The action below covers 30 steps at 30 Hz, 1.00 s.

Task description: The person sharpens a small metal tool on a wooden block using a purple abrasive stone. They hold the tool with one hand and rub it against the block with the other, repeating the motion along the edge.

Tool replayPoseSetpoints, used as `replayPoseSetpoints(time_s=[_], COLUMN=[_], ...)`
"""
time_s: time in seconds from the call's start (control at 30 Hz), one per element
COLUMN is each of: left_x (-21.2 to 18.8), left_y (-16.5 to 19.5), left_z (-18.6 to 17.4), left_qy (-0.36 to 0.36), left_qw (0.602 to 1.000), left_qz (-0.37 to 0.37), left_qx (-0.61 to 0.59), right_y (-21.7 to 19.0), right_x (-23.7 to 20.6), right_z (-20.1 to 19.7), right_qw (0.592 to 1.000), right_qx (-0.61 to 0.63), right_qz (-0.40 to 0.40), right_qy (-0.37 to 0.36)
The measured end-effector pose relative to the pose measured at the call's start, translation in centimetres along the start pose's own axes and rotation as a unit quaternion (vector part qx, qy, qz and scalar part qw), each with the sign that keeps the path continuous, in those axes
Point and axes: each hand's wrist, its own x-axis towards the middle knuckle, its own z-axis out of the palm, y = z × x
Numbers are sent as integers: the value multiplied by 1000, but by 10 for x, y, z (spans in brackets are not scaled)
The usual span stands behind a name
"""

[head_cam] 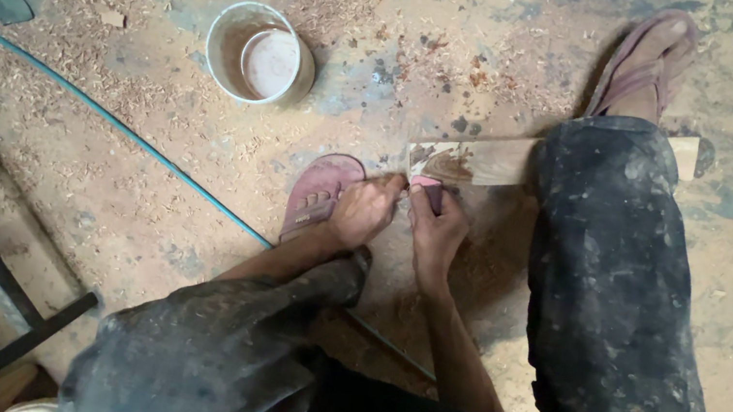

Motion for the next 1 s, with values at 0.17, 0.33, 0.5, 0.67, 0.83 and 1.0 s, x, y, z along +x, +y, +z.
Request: replayPoseSetpoints(time_s=[0.17,0.33,0.5,0.67,0.83,1.0], left_x=[-2,-4,-7,-7,-7,-7], left_y=[-3,-11,-18,-18,-17,-21], left_z=[2,12,22,20,21,25], left_qy=[-4,26,18,-7,27,-15], left_qw=[1000,999,1000,1000,999,999], left_qz=[3,25,21,1,25,-32], left_qx=[-11,-19,0,12,-6,-3], right_y=[2,10,20,19,9,6], right_x=[3,2,4,7,3,0], right_z=[6,4,2,3,0,3], right_qw=[999,998,1000,997,993,998], right_qx=[-43,-46,-4,-67,-66,-27], right_qz=[2,-10,23,-20,-100,-50], right_qy=[33,30,14,29,21,-1])
